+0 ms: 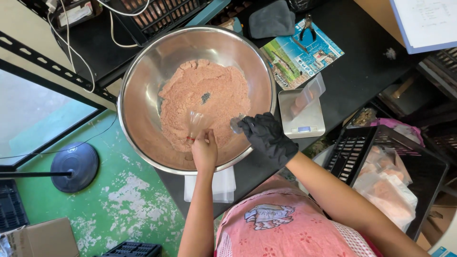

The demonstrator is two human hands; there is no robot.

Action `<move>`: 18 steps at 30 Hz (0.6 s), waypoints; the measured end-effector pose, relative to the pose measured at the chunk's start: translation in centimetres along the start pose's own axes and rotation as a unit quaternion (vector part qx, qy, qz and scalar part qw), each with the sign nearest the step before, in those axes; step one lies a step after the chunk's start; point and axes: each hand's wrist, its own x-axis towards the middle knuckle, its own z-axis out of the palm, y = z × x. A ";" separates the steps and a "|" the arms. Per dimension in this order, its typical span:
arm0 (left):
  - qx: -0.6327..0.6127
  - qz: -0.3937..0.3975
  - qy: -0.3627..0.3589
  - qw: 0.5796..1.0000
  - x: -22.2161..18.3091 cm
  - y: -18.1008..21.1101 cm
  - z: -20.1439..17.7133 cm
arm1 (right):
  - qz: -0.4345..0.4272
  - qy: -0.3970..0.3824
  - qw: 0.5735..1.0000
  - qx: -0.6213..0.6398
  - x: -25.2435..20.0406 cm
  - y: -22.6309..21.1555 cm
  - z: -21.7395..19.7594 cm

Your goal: Bagging pink powder from a large bowl into small plastic bags using a spoon and a small container

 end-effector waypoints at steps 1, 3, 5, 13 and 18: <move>0.000 -0.003 0.002 1.000 -0.1 0.1 0.0 | -0.002 -0.001 1.000 0.003 0.6 -0.9 0.0; -0.014 0.004 0.017 1.000 -0.4 0.2 -0.1 | 0.006 -0.016 0.999 -0.029 1.9 -2.8 -0.1; -0.019 0.004 0.029 0.999 -0.4 0.2 0.0 | 0.012 -0.016 0.999 -0.049 1.2 -3.6 2.3; -0.008 0.026 0.055 0.998 0.4 -1.3 1.0 | 0.019 -0.058 0.993 -0.104 3.1 -4.2 1.3; 0.124 0.017 -0.049 0.991 0.5 4.3 -3.4 | 0.101 -0.090 0.990 -0.041 4.3 -3.0 -0.4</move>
